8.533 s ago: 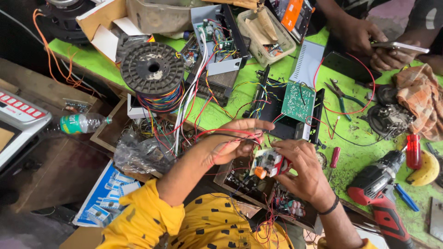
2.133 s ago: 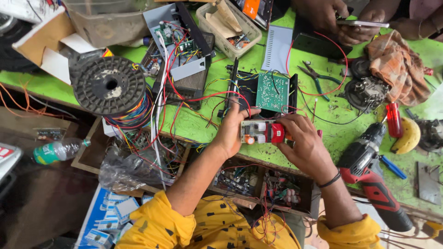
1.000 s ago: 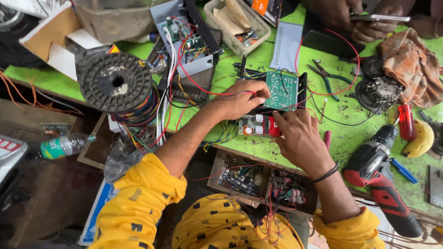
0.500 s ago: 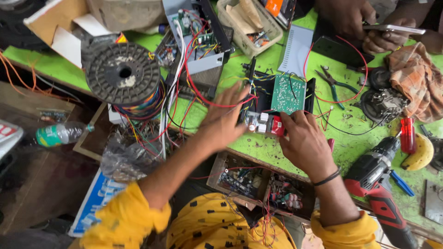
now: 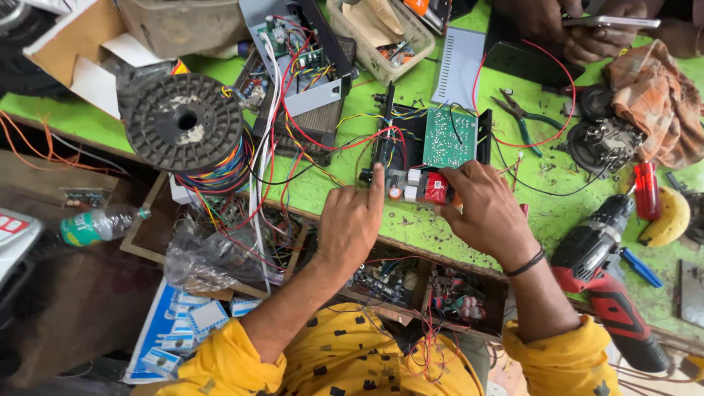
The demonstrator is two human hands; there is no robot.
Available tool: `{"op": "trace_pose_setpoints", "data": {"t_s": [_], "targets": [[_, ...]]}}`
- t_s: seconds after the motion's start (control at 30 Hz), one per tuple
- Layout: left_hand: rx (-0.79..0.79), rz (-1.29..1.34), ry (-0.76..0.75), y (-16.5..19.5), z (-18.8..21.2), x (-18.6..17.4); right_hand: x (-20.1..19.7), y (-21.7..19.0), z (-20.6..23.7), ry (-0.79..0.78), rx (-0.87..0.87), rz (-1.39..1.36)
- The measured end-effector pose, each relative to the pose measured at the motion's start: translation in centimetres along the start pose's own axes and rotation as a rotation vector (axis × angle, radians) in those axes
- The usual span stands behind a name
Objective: The person works at a cluttered workbench, stripping and twisting colored wires, then connecting them to a small circuit board with capacitors and a red component. They repeatedly adjust wire positions and test connections by hand without using visible tools.
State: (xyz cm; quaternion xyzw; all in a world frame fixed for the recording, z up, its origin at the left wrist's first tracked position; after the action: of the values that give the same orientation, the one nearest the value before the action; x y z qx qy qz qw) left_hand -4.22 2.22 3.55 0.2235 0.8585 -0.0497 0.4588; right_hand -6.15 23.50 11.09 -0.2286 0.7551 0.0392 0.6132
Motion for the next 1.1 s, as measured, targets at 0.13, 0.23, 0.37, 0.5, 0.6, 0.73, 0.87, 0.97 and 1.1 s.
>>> {"op": "trace_pose_setpoints", "data": {"t_s": [0.13,0.23,0.37,0.5,0.6,0.73,0.87,0.97,1.1], "targets": [[-0.022,0.182,0.058,-0.6,-1.4,-0.4,1.1,-0.1,0.0,0.016,0.033,0.022],[-0.091,0.178,0.173,-0.6,-2.3,-0.4,2.0,-0.3,0.2,0.068,-0.001,0.052],[-0.007,0.309,0.089,-0.7,-2.7,0.1,2.3,0.0,0.5,0.113,-0.072,0.086],[0.003,0.379,0.056,-1.4,-3.3,1.4,2.3,0.0,0.6,0.178,-0.076,0.139],[-0.017,0.389,0.065,-1.5,-3.4,2.7,2.6,-0.1,0.6,0.252,-0.111,0.200],[0.022,0.377,0.152,-1.4,-3.5,3.7,2.6,1.1,0.3,0.228,-0.067,0.108],[0.058,0.382,0.121,-1.0,-3.2,3.7,2.0,2.6,0.1,0.181,-0.058,-0.003],[0.039,0.382,0.085,-0.4,-2.3,3.2,2.0,2.8,0.8,0.107,-0.040,-0.040],[-0.026,0.333,0.136,0.7,-1.5,3.8,3.2,2.8,1.8,0.203,-0.047,0.090]]}}
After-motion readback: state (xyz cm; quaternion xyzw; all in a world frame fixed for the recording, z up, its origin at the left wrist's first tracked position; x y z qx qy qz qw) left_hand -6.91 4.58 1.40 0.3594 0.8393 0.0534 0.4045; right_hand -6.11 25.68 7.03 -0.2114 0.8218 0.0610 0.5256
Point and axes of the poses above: each hand's wrist, its own z-axis away from the middle knuckle, its own x-axis out of the palm, y = z × x, the point moved 2 cm from there along -z, towards the middle knuckle, and after that the axes turned 8 degrees about y, right-handed, at the moved point
